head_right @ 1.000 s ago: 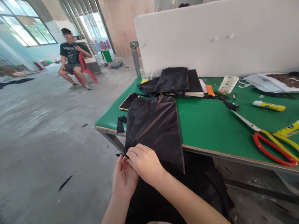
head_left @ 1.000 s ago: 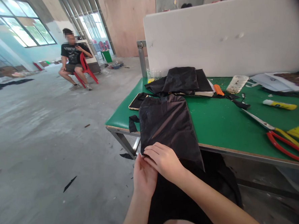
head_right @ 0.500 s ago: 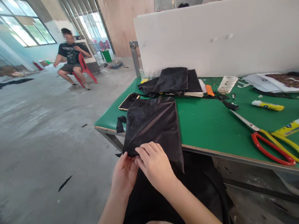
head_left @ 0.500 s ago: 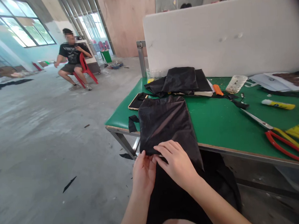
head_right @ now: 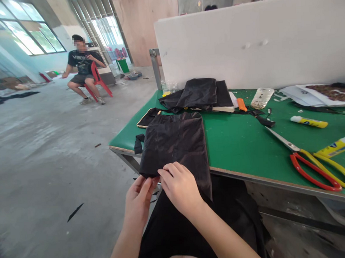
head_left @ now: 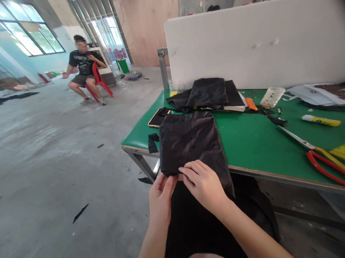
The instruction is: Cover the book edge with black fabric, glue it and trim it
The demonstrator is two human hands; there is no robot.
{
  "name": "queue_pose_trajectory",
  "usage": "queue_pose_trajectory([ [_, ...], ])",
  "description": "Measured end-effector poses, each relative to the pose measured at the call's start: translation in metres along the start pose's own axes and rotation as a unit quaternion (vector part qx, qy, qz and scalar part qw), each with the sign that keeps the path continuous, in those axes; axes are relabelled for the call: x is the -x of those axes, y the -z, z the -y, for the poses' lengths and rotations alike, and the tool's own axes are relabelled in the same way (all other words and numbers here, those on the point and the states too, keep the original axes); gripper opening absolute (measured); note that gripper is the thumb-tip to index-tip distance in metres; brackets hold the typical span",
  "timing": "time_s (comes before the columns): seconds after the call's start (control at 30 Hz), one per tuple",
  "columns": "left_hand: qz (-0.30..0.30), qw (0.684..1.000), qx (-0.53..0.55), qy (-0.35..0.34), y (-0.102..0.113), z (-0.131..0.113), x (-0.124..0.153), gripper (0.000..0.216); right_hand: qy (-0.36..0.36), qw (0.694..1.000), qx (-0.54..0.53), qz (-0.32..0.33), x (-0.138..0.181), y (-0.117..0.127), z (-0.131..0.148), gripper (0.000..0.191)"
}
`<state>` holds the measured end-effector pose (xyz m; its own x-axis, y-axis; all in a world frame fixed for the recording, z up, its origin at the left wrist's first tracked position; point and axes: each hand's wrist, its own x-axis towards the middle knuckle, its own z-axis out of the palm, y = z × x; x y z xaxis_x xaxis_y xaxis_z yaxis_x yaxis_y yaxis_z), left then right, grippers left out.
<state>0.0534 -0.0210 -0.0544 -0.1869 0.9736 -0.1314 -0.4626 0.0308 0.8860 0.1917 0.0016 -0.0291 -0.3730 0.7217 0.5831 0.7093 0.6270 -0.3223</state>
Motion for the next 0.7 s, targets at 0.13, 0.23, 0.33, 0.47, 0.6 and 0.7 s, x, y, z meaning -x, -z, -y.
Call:
queue_pose_trajectory([
  [0.13,-0.051,0.932,-0.317,-0.167,0.029,-0.014,-0.009,0.019,0.004,1.000,-0.002,-0.022,0.000,-0.001,-0.002,0.021],
  [0.23,-0.065,0.769,-0.473,-0.425,0.051,-0.028,-0.020,0.019,0.018,0.999,-0.002,-0.034,0.001,-0.002,-0.002,0.020],
  [0.33,-0.041,0.625,-0.552,-0.550,0.068,-0.039,-0.030,0.022,0.032,0.999,0.004,-0.040,0.001,-0.002,-0.003,0.020],
  [0.47,-0.061,0.567,-0.611,-0.548,0.081,-0.041,-0.038,0.011,0.052,0.998,0.025,-0.027,0.001,-0.001,-0.004,0.020],
  [0.6,-0.084,0.597,-0.666,-0.439,0.076,-0.039,-0.029,0.024,0.070,0.996,0.056,-0.016,0.002,-0.002,-0.004,0.021],
  [0.7,-0.097,0.623,-0.610,-0.480,0.061,-0.042,-0.015,0.035,0.077,0.995,0.066,-0.016,0.003,-0.003,-0.005,0.021],
])
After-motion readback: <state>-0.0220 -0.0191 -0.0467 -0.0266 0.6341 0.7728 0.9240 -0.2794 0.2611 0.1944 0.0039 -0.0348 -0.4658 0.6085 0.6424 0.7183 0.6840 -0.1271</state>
